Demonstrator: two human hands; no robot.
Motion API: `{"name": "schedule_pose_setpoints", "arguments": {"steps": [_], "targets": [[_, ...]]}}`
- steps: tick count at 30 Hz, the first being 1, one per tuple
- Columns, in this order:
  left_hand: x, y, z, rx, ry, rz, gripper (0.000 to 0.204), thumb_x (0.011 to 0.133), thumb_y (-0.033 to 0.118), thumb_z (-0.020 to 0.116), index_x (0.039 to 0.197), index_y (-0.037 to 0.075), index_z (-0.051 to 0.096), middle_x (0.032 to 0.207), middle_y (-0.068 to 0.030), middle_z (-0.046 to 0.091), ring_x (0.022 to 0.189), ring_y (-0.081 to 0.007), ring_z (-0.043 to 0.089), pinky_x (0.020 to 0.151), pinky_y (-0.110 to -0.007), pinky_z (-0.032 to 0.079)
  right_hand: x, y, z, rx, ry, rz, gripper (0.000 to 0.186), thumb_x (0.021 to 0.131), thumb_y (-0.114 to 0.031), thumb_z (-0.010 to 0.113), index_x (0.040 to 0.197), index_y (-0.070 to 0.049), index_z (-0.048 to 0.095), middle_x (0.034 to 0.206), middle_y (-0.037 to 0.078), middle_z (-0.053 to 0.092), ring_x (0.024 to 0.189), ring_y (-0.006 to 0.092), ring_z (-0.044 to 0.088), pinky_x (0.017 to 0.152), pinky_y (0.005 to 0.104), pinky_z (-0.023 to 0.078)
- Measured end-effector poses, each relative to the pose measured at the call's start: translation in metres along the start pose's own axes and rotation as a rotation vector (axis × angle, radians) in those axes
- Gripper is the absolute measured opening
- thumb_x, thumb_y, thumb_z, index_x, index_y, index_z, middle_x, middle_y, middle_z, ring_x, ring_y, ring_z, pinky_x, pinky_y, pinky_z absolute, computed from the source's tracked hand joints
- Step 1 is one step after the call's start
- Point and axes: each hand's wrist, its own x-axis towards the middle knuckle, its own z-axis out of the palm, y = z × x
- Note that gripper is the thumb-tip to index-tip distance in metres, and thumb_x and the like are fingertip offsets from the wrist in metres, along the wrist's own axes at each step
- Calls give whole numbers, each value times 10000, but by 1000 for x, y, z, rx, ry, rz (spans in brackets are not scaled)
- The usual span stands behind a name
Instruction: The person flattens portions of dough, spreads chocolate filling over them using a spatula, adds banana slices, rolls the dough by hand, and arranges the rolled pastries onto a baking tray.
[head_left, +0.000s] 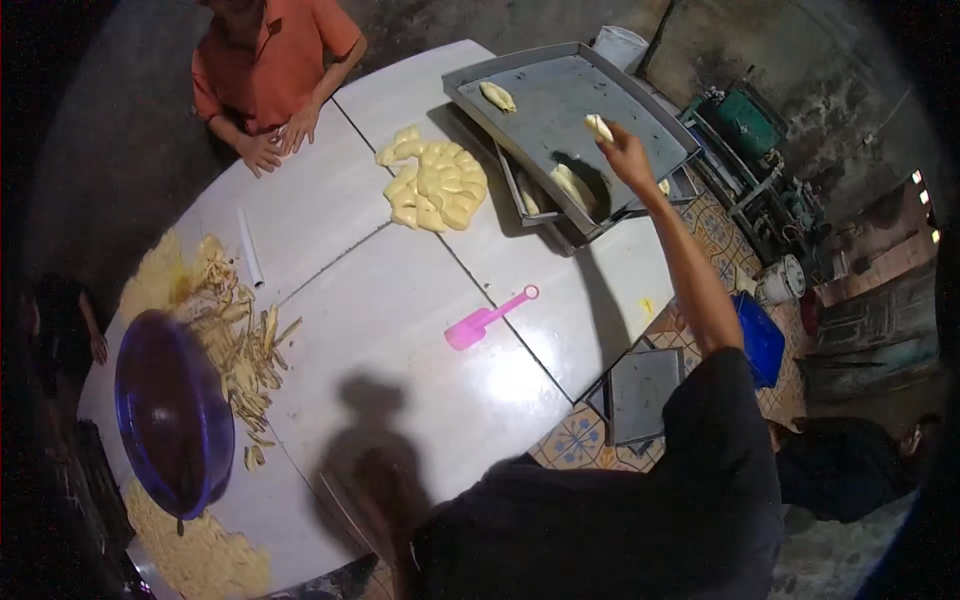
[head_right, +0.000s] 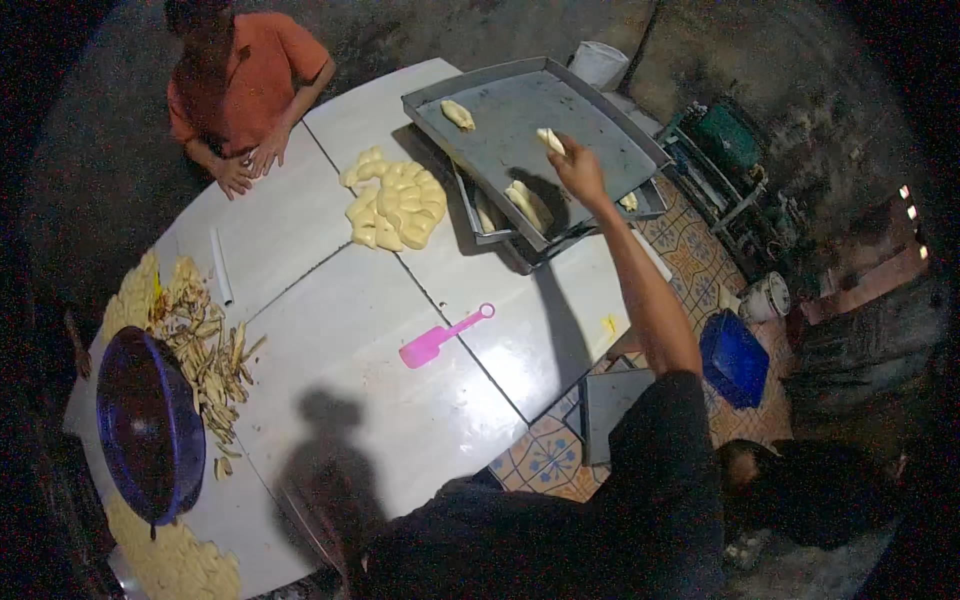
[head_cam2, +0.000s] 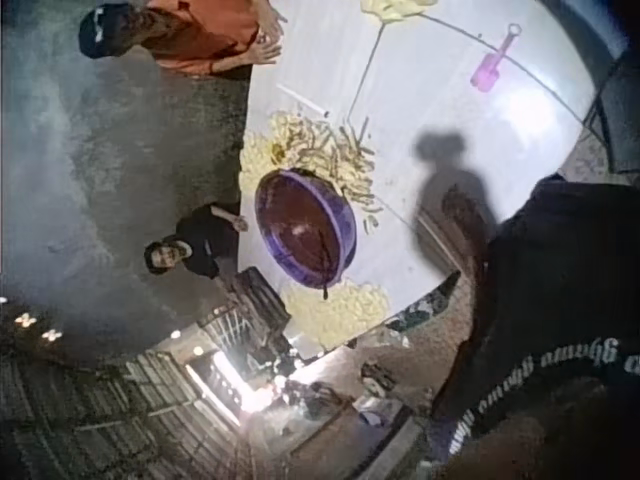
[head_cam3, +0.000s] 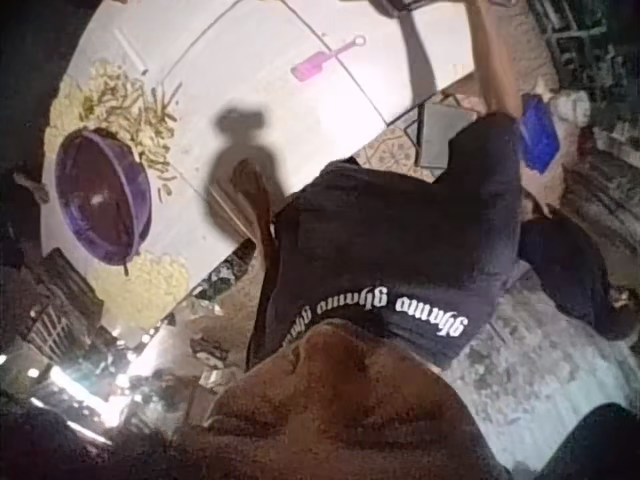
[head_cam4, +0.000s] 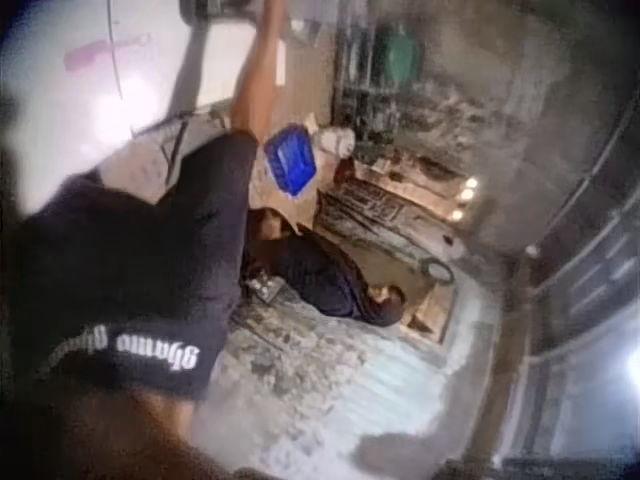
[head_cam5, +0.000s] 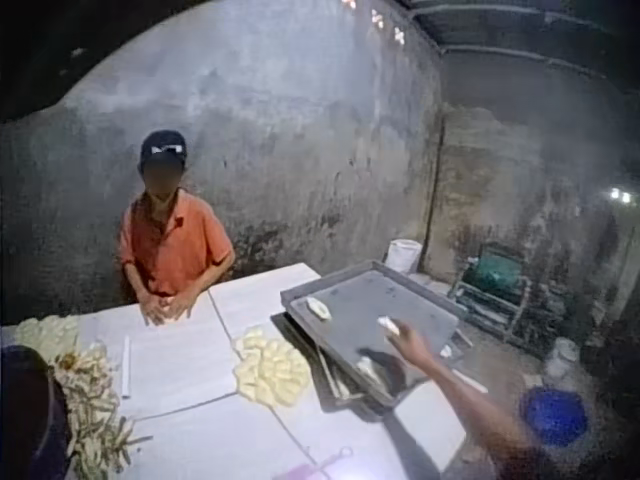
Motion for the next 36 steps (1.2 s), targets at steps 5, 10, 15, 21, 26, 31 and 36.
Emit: {"name": "schedule_pose_setpoints", "arguments": {"steps": [5,10,15,21,26,31,36], "targets": [[-27,20,-53,-133,123,53,405,1024,143,478,1399,4,543,1358,-197,603,1245,-305,582,1064,-390,460,-60,38,-21,-738,363,-275,415,991,-136,583,1380,8,585,1301,253,650,1239,377,619,1038,399,470],[-53,5,-33,-111,246,75,434,934,74,558,1365,25,564,1464,-202,516,1401,-354,450,1167,-498,329,-241,2,-3,-218,67,328,458,988,-139,567,1376,103,531,1481,307,471,1410,422,435,1161,451,349],[-43,1,-27,205,144,3,396,919,98,570,1305,21,611,1376,-206,578,1309,-335,533,1136,-432,375,-327,58,24,-860,-158,159,563,1035,-226,486,1445,150,406,1489,355,421,1439,470,350,1199,499,293],[-74,-3,-84,-293,575,80,479,903,74,617,1366,-17,539,1430,-244,495,1373,-432,424,1156,-555,313,-366,26,35,-142,-43,300,492,1050,-254,550,1402,86,505,1264,218,661,1149,320,635,976,397,509],[-98,-51,-79,-182,523,-287,546,960,129,631,1470,47,454,1405,-242,513,1305,-431,491,1098,-541,392,-429,-159,174,90,-954,-441,614,988,-229,533,1499,71,374,1550,286,385,1463,434,342,1211,465,272],[-84,-89,-92,-278,413,-597,469,919,68,626,1373,20,516,1175,-185,615,1156,-357,545,994,-477,453,-449,-267,330,-294,-827,-796,673,983,-324,522,1475,105,360,1588,319,269,1496,438,250,1225,537,201],[-106,-135,-105,-392,827,-503,554,872,86,656,1397,5,500,1241,-234,560,1148,-418,543,1003,-488,444,-501,-305,307,-67,-1214,-1075,598,898,-254,646,1411,18,504,1546,255,391,1456,401,351,1176,499,342]]}}
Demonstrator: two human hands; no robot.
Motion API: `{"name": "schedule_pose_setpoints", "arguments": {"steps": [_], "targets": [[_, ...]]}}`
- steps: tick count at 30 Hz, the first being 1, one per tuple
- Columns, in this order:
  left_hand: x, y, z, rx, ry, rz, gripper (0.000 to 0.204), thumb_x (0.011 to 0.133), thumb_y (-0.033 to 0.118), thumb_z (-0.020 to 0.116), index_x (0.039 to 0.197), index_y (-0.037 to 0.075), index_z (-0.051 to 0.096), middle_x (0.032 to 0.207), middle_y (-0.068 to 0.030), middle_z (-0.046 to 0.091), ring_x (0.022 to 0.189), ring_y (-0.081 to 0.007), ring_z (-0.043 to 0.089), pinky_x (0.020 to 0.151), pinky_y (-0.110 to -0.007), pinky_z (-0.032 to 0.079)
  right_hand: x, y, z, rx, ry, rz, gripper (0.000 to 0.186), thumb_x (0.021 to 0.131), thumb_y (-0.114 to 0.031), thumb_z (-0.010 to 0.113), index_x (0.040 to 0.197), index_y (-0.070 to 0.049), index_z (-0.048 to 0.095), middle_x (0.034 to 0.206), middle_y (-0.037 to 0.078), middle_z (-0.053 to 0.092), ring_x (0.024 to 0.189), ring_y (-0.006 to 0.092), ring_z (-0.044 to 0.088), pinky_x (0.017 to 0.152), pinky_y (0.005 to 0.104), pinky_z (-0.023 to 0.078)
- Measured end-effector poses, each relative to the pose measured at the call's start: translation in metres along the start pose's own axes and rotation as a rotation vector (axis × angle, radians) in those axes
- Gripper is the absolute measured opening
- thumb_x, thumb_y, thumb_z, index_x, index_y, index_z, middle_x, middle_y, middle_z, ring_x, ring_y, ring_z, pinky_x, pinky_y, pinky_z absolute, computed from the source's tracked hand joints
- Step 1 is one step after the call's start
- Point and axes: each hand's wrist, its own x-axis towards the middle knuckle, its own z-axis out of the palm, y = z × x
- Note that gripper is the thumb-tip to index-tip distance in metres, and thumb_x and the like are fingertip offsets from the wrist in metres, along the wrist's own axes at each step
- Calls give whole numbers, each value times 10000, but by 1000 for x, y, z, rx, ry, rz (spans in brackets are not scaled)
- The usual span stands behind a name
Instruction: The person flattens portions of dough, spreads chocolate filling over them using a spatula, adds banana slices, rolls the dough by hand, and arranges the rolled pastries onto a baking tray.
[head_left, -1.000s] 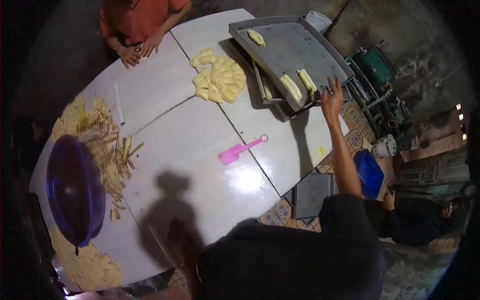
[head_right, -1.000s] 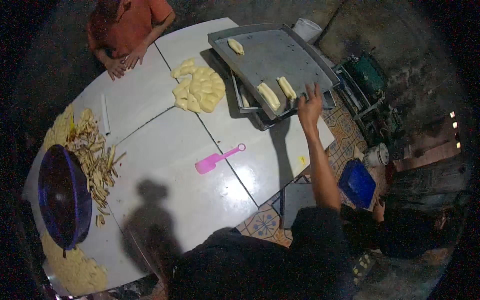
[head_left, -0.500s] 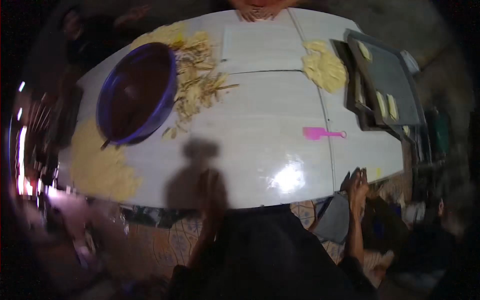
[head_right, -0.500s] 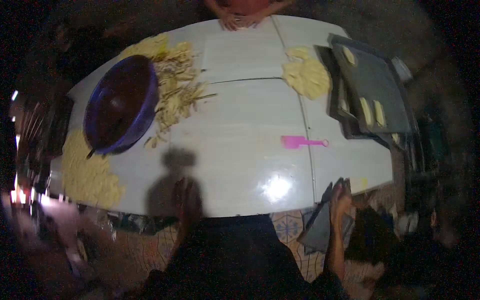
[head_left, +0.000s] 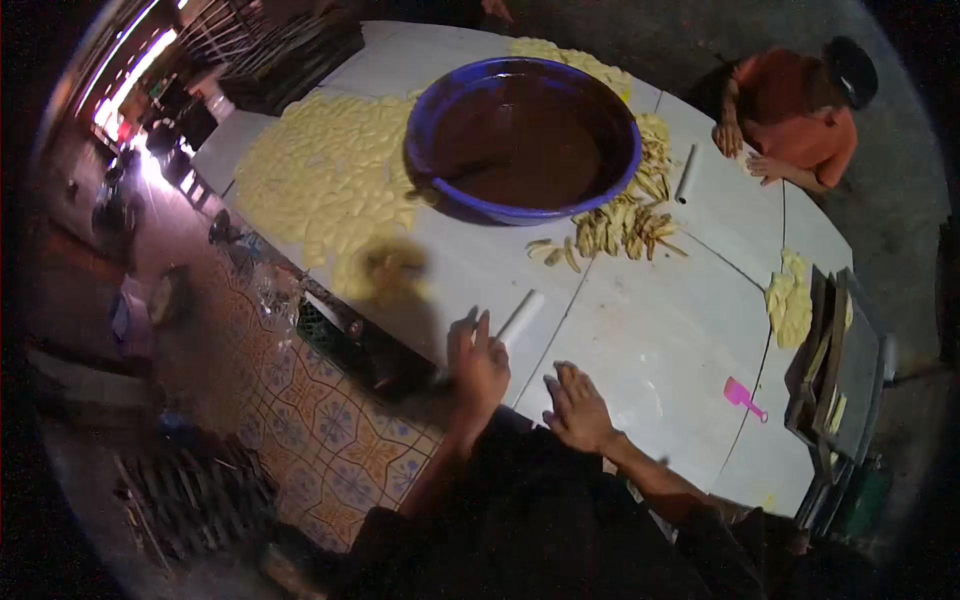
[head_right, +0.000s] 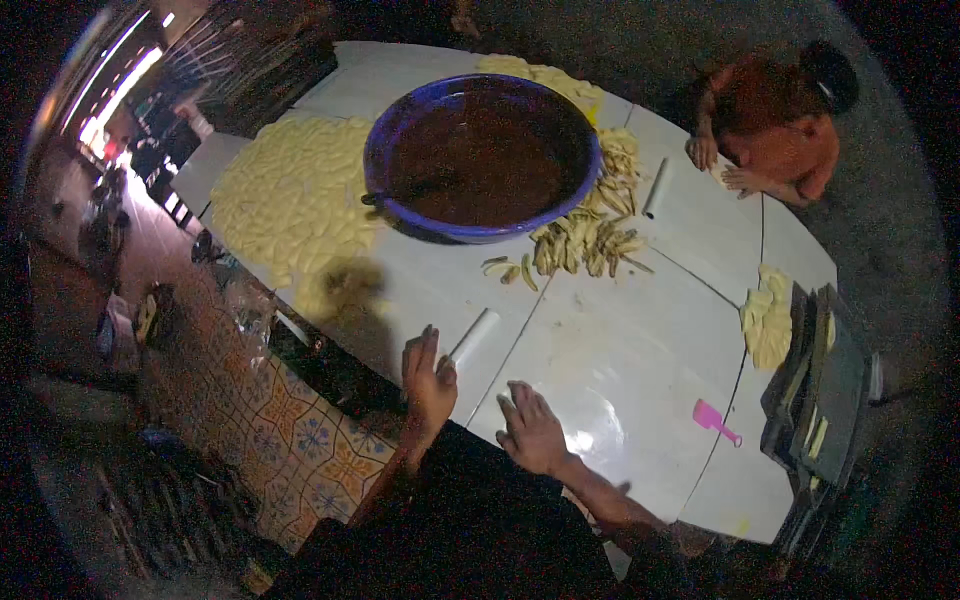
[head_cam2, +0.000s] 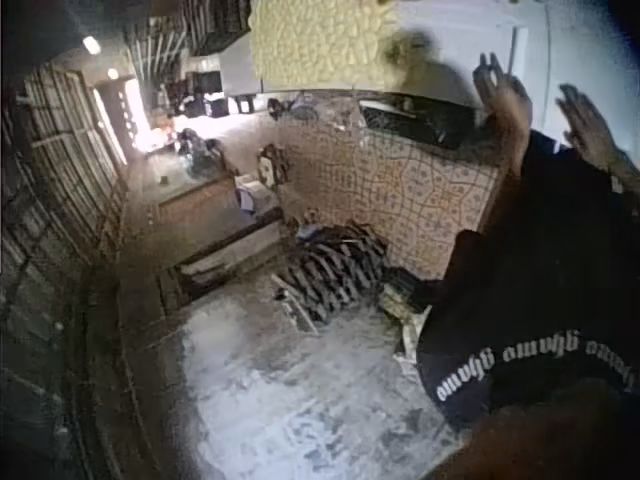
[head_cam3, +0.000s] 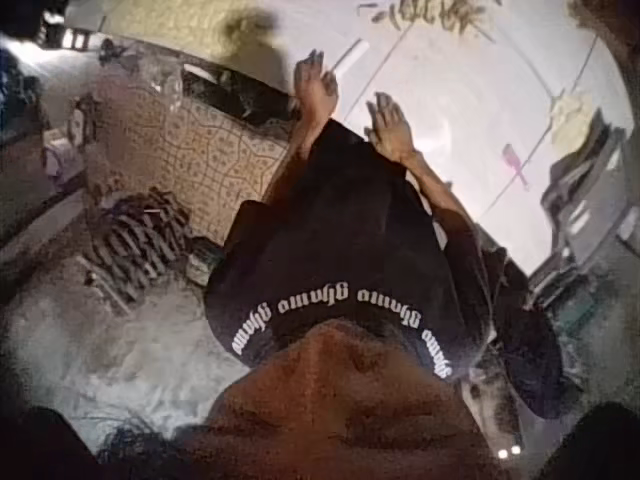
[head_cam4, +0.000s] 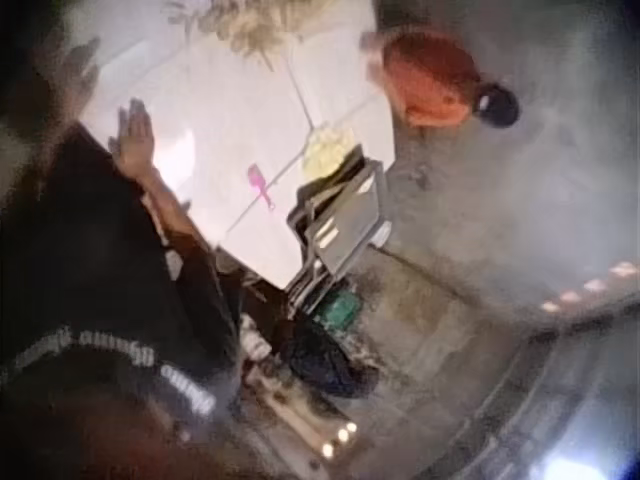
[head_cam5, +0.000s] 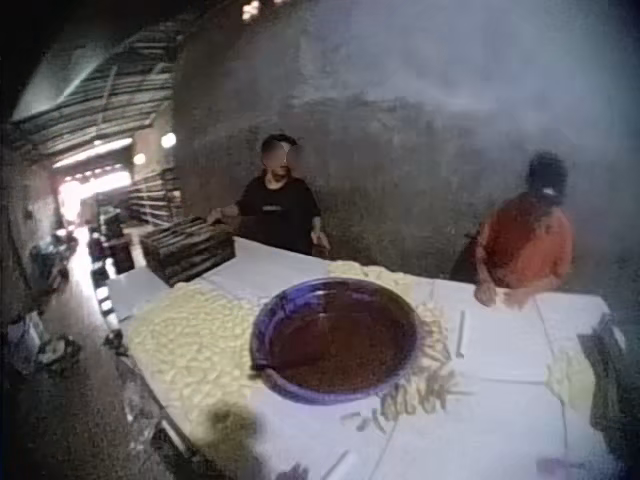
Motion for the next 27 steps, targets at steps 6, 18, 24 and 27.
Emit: {"name": "schedule_pose_setpoints", "arguments": {"steps": [6,18,24,27], "targets": [[-6,-80,-49,-557,230,-506,470,1080,319,430,1412,-11,475,1467,-228,476,1336,-372,482,1131,-491,369,156,-71,-30,772,16,134,252,991,-140,601,1207,-25,662,1189,175,682,993,382,683,883,446,549],[29,-70,-51,-510,138,-343,576,956,37,573,1498,37,380,1408,-171,560,1284,-331,555,1120,-456,438,168,-59,-44,888,199,126,297,784,-98,813,1049,-28,699,1068,129,609,990,293,649,822,363,537],[15,44,-19,-2061,-734,-1033,396,1079,293,494,1390,48,471,1164,-131,617,1082,-251,627,842,-375,587,46,-35,-96,440,280,-19,364,857,-80,731,1212,-49,658,1343,172,534,1238,337,556,1025,419,527],[-11,83,14,-1625,-708,-786,498,1092,395,436,1313,-41,530,1158,-145,639,1017,-251,666,815,-353,584,-4,-37,-107,483,371,145,369,888,-42,672,1254,-30,630,1420,204,494,1249,356,568,958,406,554]]}}
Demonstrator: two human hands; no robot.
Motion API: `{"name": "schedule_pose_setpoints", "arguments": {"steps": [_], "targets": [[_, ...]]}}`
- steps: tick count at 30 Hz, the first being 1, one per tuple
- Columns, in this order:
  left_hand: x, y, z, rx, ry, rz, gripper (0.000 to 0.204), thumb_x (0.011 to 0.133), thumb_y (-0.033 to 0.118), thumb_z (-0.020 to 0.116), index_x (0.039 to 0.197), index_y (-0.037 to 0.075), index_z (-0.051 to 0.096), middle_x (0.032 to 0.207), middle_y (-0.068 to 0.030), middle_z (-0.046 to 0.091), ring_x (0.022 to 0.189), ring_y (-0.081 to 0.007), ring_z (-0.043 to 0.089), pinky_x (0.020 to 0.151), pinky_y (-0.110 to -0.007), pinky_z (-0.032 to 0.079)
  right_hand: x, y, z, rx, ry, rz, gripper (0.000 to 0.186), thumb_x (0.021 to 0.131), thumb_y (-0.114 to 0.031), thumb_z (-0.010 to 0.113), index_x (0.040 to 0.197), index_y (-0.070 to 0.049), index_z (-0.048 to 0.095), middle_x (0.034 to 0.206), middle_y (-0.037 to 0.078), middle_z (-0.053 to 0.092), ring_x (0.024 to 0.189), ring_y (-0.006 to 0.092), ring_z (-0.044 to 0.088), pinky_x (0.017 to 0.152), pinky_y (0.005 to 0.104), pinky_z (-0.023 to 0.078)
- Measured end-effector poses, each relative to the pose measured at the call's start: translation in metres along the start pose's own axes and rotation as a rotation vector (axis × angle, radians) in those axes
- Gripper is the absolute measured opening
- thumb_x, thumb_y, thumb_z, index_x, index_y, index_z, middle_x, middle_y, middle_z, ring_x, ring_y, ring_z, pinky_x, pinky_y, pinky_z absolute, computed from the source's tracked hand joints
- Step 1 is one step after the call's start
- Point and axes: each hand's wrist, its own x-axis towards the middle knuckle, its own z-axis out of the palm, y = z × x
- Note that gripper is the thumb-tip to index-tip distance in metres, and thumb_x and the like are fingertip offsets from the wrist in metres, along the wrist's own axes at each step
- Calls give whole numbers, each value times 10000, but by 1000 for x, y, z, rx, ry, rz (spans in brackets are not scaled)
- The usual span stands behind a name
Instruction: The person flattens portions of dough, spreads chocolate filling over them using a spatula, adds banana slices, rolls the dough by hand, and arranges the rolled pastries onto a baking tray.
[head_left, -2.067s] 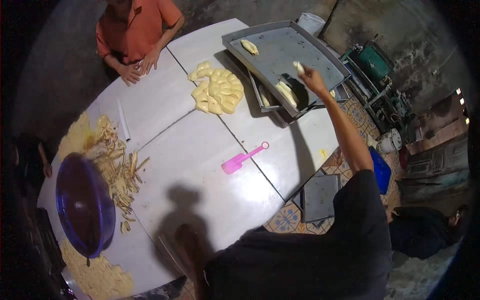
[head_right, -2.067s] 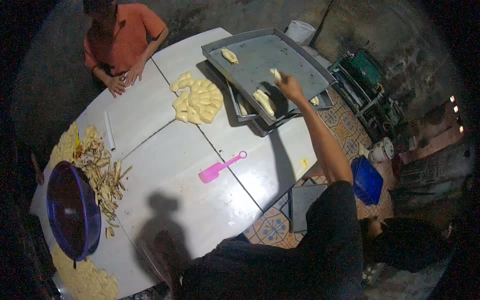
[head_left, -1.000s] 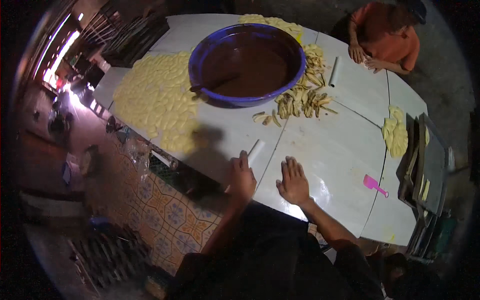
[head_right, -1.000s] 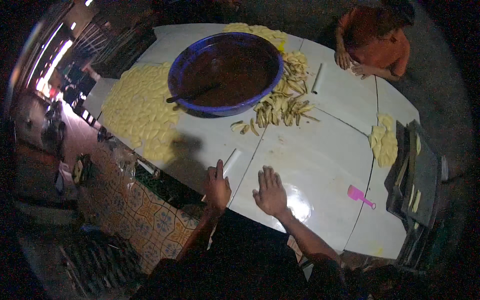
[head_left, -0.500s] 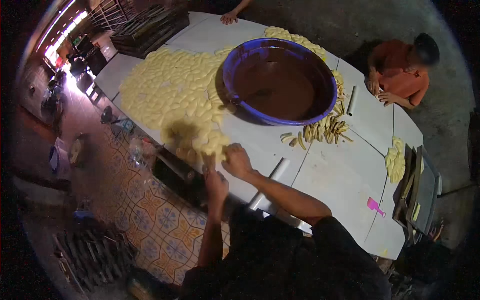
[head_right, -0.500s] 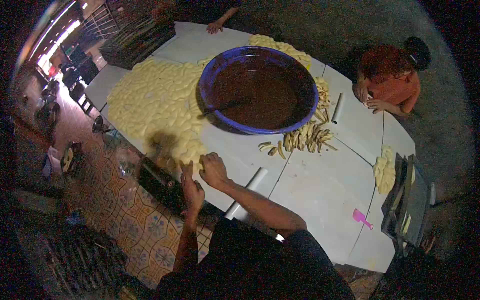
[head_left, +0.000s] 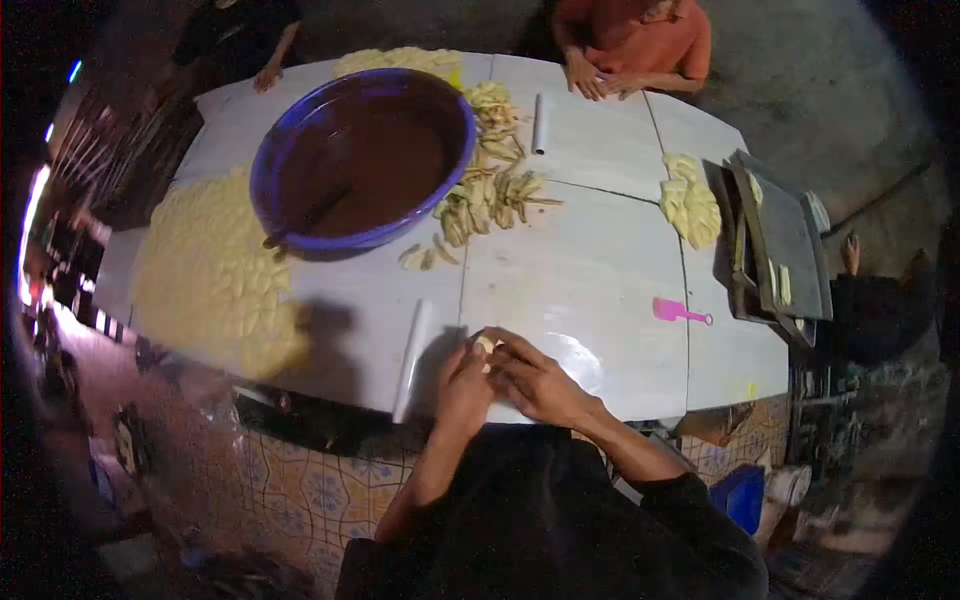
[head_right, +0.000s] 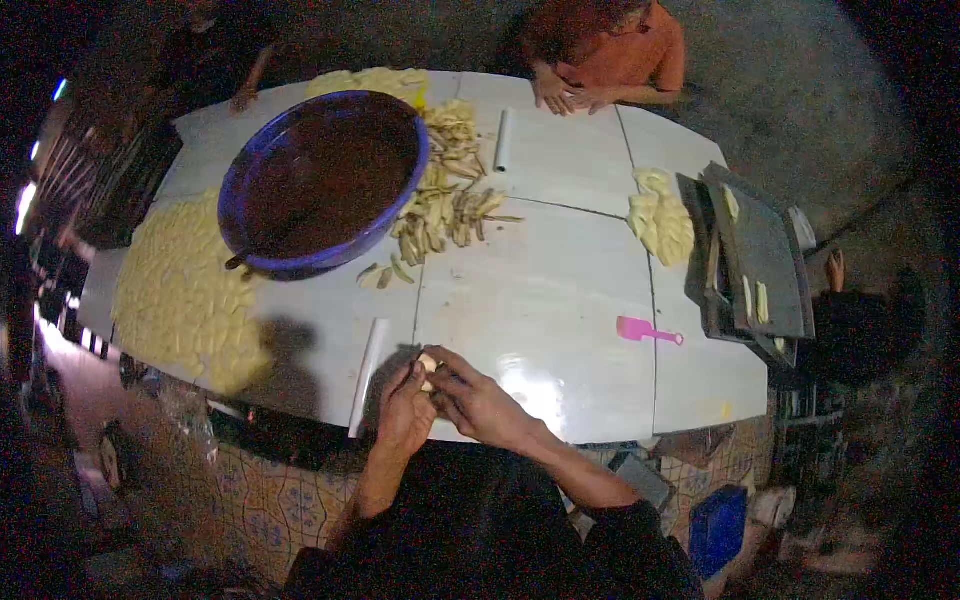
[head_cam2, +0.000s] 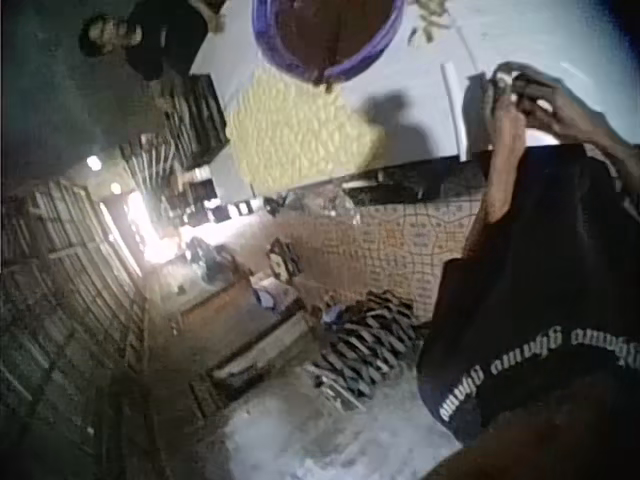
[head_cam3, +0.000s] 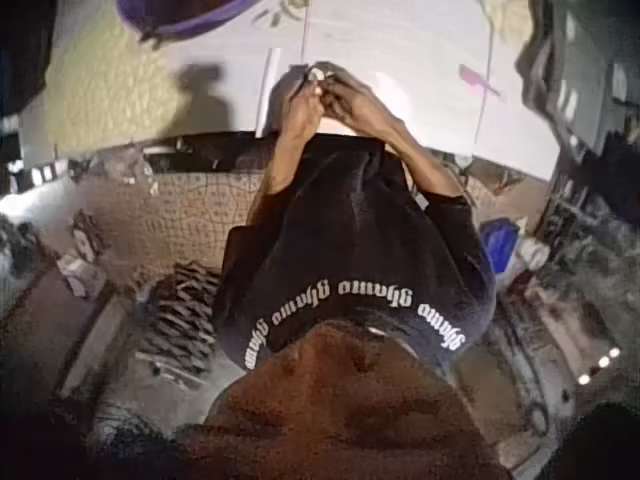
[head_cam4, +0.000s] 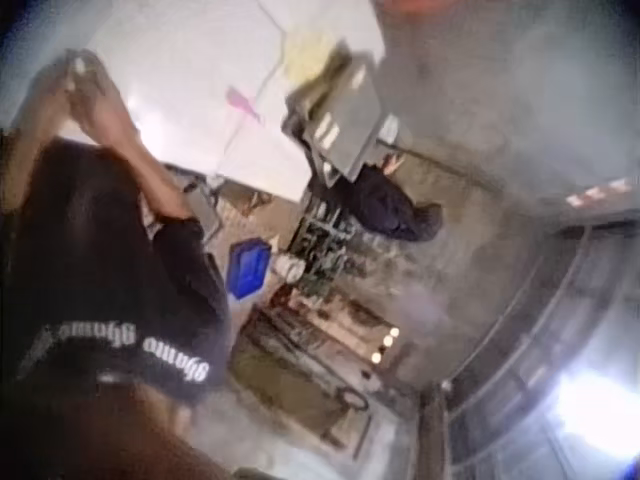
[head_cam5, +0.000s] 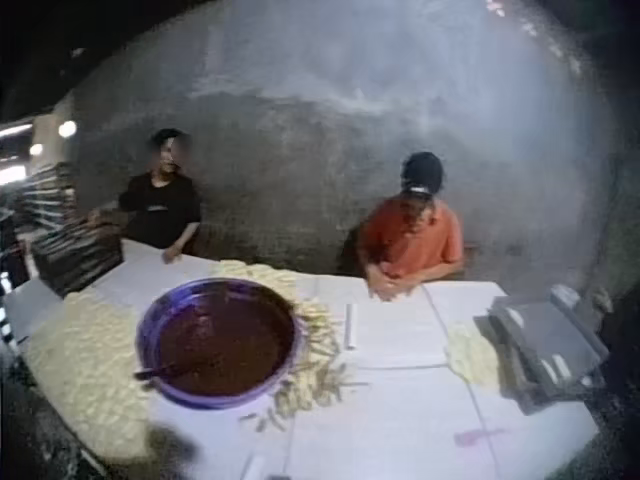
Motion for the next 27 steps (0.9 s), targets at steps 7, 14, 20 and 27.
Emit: {"name": "schedule_pose_setpoints", "arguments": {"steps": [7,14,20,27], "targets": [[24,-43,48,505,-397,-409,608,1076,502,359,1284,-52,497,1151,-260,630,900,-336,723,785,-450,628,-75,66,-46,257,174,357,330,890,-71,711,1207,15,678,1233,180,640,1027,282,677,885,371,550],[34,-98,47,581,-94,155,315,1047,178,550,1249,-62,533,930,-154,683,682,-208,647,590,-293,548,-93,107,-38,443,438,586,255,989,-172,645,1128,32,709,1037,149,710,955,237,683,830,335,532],[55,-102,59,696,-112,162,227,957,1,636,1176,-60,642,901,-127,690,672,-179,608,576,-304,475,-86,122,-37,364,447,441,262,939,-128,674,1138,41,693,1088,199,691,984,292,688,870,371,535],[55,-112,53,1666,119,800,332,857,51,683,1186,7,672,1133,-159,610,1135,-341,492,1001,-453,398,-97,139,-40,-246,426,311,372,938,-59,584,1286,73,589,1255,296,617,1170,437,600,947,489,533]]}}
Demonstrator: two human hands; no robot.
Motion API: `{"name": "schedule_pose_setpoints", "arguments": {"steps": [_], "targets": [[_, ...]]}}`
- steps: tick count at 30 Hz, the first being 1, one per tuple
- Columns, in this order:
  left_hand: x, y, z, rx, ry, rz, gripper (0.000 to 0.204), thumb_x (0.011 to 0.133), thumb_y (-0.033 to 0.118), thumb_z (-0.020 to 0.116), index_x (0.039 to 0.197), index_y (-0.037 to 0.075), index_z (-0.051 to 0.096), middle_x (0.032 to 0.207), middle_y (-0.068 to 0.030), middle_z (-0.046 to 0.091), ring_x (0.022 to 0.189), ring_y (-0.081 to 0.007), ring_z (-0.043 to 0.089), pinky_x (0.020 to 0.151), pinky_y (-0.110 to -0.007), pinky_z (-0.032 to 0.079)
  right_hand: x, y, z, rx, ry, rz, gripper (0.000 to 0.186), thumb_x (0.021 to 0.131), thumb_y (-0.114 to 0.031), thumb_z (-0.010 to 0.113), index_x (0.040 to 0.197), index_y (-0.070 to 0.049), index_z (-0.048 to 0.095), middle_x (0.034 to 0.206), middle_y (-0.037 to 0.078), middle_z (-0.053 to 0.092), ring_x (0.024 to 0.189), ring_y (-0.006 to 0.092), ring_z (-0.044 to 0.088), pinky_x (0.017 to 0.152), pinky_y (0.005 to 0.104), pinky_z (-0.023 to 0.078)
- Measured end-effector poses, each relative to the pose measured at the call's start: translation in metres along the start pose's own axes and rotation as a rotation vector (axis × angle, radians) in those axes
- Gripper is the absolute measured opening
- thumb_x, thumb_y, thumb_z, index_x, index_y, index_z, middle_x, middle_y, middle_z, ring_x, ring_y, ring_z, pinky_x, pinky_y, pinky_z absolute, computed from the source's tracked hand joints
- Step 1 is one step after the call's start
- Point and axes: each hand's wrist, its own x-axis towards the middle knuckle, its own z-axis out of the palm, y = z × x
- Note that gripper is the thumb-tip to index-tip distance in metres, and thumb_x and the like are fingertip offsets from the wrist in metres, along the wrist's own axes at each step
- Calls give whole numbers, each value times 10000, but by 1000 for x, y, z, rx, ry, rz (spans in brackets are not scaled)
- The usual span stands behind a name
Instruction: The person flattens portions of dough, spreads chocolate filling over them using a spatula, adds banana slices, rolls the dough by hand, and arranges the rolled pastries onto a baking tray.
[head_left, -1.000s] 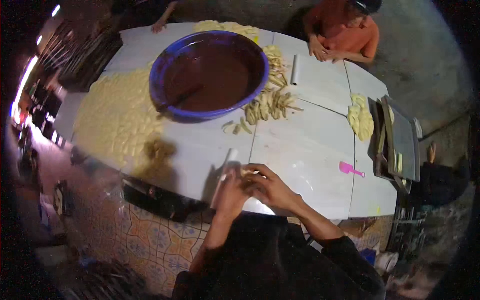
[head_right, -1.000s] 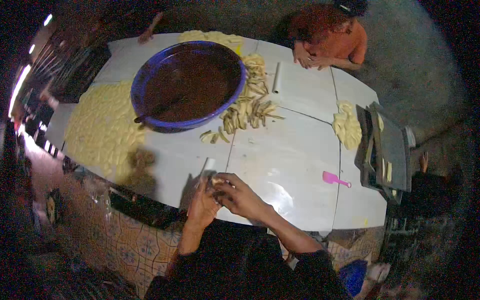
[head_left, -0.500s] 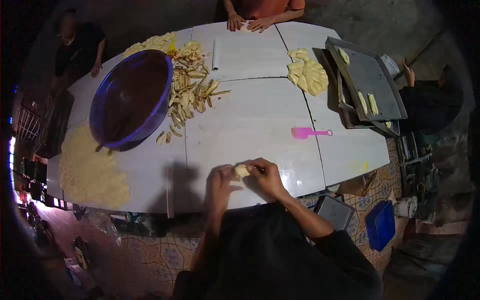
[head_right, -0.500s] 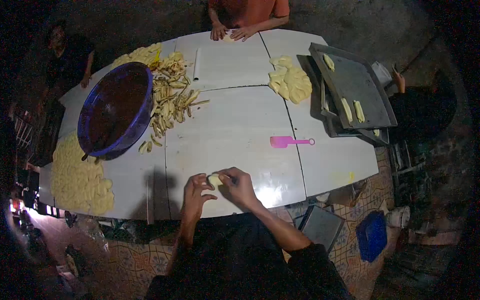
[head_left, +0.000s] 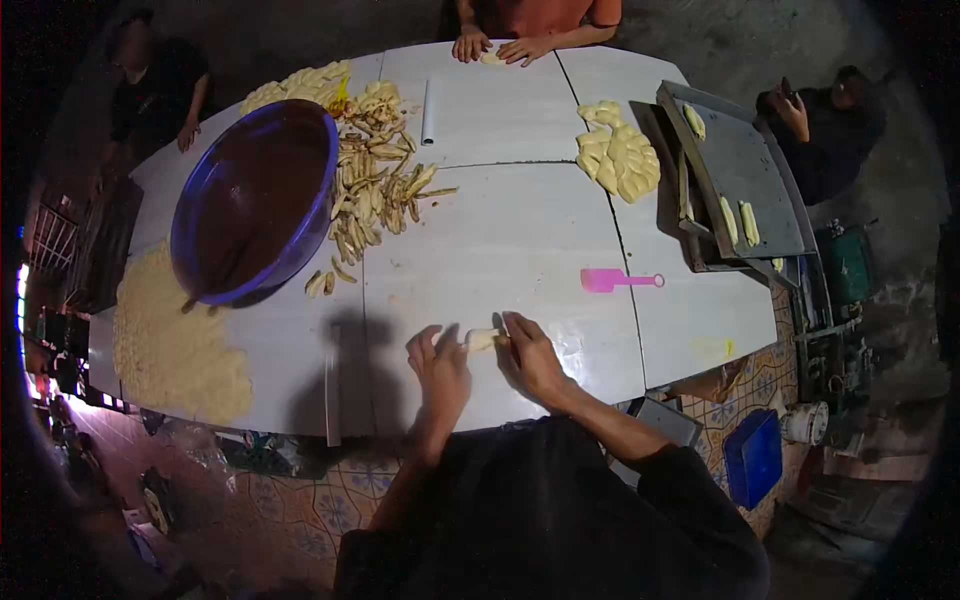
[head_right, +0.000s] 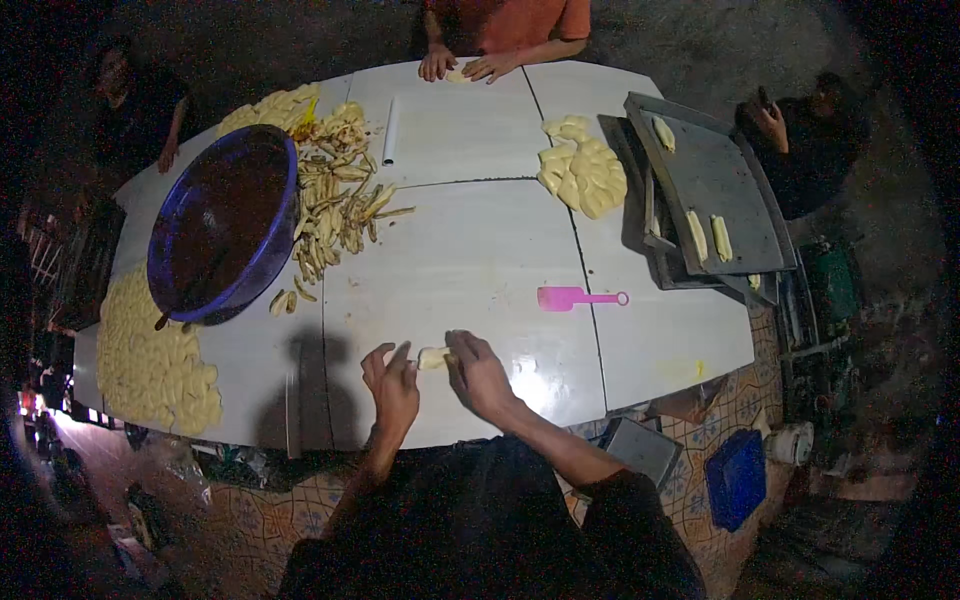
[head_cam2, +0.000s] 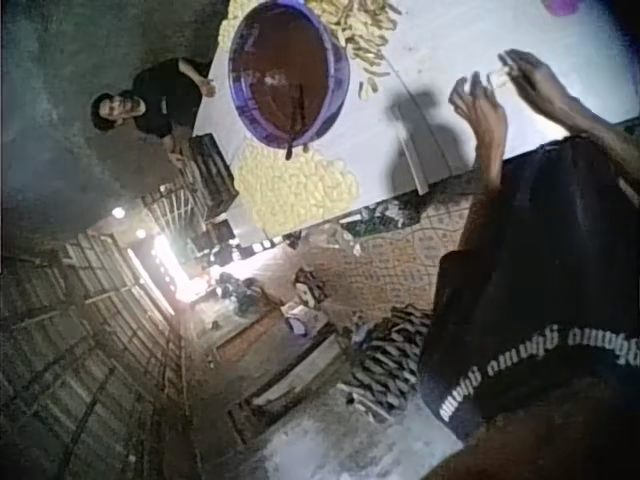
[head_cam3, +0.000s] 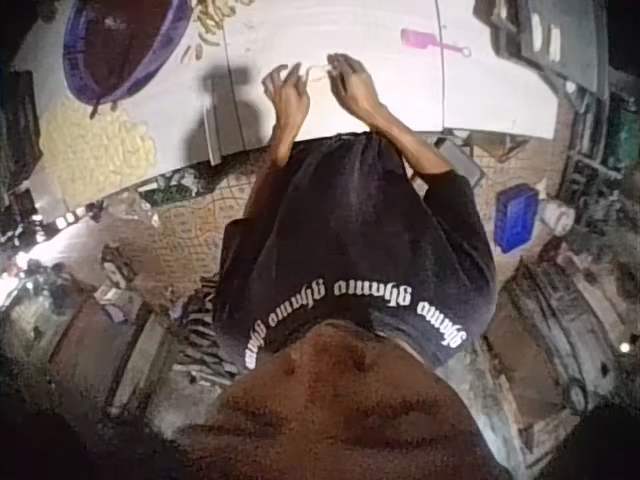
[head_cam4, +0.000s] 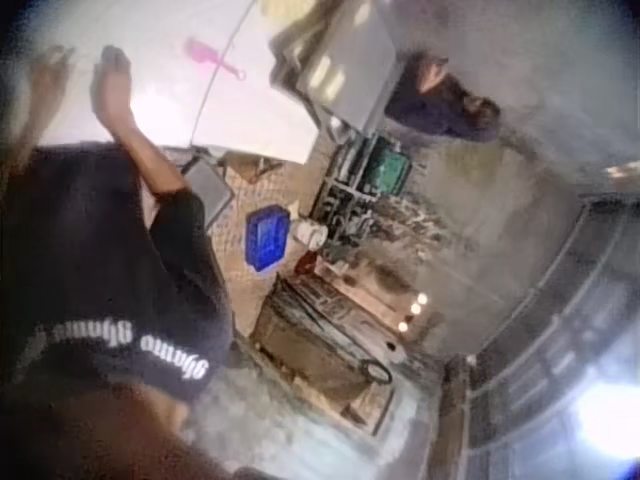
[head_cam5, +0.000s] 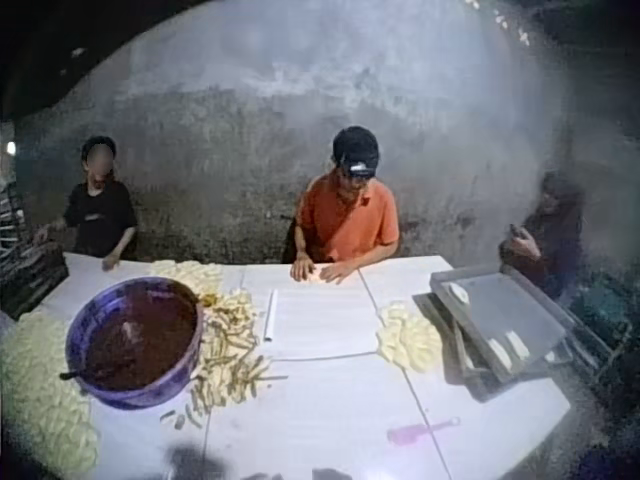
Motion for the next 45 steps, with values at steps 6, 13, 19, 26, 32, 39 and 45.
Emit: {"name": "schedule_pose_setpoints", "arguments": {"steps": [6,13,19,26,32,39,45], "targets": [[5,9,-17,-220,-607,181,748,1010,407,541,1547,-42,279,1577,-270,344,1492,-436,271,1228,-515,202,-8,17,-5,-378,-344,-418,516,922,-160,601,1379,67,523,1426,237,547,1415,338,451,1159,442,377],[9,14,-15,225,-751,242,1028,919,623,574,1585,-29,140,1651,-250,175,1539,-402,151,1111,-797,1,-7,29,-15,-536,-322,-466,531,950,-205,594,1402,60,506,1454,208,537,1434,324,427,1188,501,329],[-33,-106,-43,494,284,-356,699,904,396,663,1472,39,464,1528,-211,435,1350,-362,459,1095,-549,367,-15,38,-23,-468,-284,-394,460,996,-208,550,1386,35,527,1458,185,539,1461,320,385,1167,521,355],[-52,-122,-54,-338,-290,-364,371,905,180,639,1251,46,626,1152,-122,657,1075,-321,606,979,-462,460,-13,21,-48,-110,-136,-409,453,1008,-186,544,1407,22,494,1464,221,513,1414,396,432,1057,516,465],[4,-9,3,257,-16,294,329,863,-8,612,1176,62,684,1171,-132,638,1102,-289,605,905,-388,512,15,37,-31,-171,-30,-416,328,844,-145,745,1134,-15,662,1108,147,636,1035,341,601,869,430,512],[-46,-12,-14,112,-259,234,401,813,12,653,1214,37,641,1156,-152,624,1137,-348,572,1030,-478,436,-42,55,-40,-123,-120,-359,383,806,-180,783,1150,-47,682,1122,115,638,1092,298,607,909,442,495],[37,12,14,484,-204,93,588,962,273,586,1487,44,452,1570,-186,375,1465,-377,322,1154,-634,263,24,48,-16,-439,-6,-206,332,954,-361,636,1228,-196,726,1178,120,546,1082,288,502,914,457,403]]}}
